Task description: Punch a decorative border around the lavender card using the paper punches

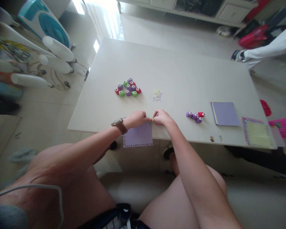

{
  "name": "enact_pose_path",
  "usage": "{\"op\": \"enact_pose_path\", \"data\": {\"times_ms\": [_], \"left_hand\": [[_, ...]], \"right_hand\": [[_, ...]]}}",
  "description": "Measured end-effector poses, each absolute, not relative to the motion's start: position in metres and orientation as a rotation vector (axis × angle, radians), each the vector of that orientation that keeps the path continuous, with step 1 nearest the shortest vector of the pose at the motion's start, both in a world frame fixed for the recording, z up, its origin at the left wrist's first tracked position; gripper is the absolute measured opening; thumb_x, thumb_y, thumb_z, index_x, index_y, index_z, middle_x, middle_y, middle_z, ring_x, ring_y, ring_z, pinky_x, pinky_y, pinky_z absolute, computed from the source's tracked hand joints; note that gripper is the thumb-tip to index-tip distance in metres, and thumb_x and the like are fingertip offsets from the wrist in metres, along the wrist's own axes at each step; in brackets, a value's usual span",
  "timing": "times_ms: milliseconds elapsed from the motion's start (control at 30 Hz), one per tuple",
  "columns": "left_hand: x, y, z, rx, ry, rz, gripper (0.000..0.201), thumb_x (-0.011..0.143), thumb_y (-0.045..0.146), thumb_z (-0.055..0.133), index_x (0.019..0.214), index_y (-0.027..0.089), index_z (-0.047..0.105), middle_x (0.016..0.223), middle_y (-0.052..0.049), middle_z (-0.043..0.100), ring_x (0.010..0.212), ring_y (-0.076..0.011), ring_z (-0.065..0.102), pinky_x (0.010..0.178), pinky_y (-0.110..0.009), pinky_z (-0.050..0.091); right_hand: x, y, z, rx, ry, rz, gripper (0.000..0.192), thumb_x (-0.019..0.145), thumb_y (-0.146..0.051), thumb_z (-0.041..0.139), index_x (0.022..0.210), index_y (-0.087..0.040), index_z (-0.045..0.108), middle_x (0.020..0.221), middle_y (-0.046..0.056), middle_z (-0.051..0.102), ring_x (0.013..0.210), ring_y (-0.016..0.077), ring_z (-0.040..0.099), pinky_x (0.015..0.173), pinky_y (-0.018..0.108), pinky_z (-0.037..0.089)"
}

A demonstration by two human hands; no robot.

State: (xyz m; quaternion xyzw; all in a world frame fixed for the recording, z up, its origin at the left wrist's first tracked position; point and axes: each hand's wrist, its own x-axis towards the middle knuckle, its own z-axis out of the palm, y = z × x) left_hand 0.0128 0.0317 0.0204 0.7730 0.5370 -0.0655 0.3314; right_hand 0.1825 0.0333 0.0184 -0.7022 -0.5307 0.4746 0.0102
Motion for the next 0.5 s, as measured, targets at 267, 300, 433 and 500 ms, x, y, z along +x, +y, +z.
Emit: {"op": "enact_pose_path", "data": {"times_ms": [267,300,433,500], "left_hand": [[0.017,0.03,0.019,2.054,1.432,-0.196,0.056,0.098,0.064,0.049,0.107,0.013,0.073,0.103,-0.018,0.077,0.099,-0.0272,0.072,0.077,-0.029,0.048],[0.017,0.031,0.018,2.06,1.425,-0.193,0.056,0.098,0.064,0.049,0.105,0.013,0.073,0.102,-0.018,0.077,0.098,-0.0272,0.072,0.076,-0.029,0.048],[0.013,0.036,0.013,2.058,1.341,-0.19,0.056,0.099,0.064,0.047,0.1,0.014,0.074,0.096,-0.016,0.077,0.093,-0.0264,0.073,0.075,-0.029,0.048],[0.009,0.04,0.01,2.046,1.3,-0.209,0.047,0.098,0.055,0.052,0.101,0.014,0.074,0.098,-0.015,0.078,0.093,-0.0254,0.072,0.075,-0.029,0.049]], "right_hand": [[0.18,0.035,0.016,-2.235,-1.621,1.456,0.027,0.076,-0.011,0.082,0.081,-0.018,0.056,0.061,-0.002,0.061,0.055,0.0106,0.058,0.057,0.022,0.05],[0.18,0.035,0.016,-2.235,-1.616,1.458,0.027,0.076,-0.011,0.083,0.08,-0.018,0.057,0.061,-0.002,0.061,0.056,0.0108,0.059,0.057,0.022,0.051],[0.182,0.036,0.015,-2.186,-1.575,1.526,0.033,0.073,-0.017,0.089,0.081,-0.018,0.057,0.063,-0.001,0.063,0.058,0.0119,0.062,0.058,0.022,0.053],[0.184,0.036,0.016,-2.149,-1.536,1.573,0.035,0.074,-0.021,0.09,0.082,-0.018,0.056,0.065,0.0,0.063,0.058,0.0116,0.062,0.056,0.022,0.053]]}}
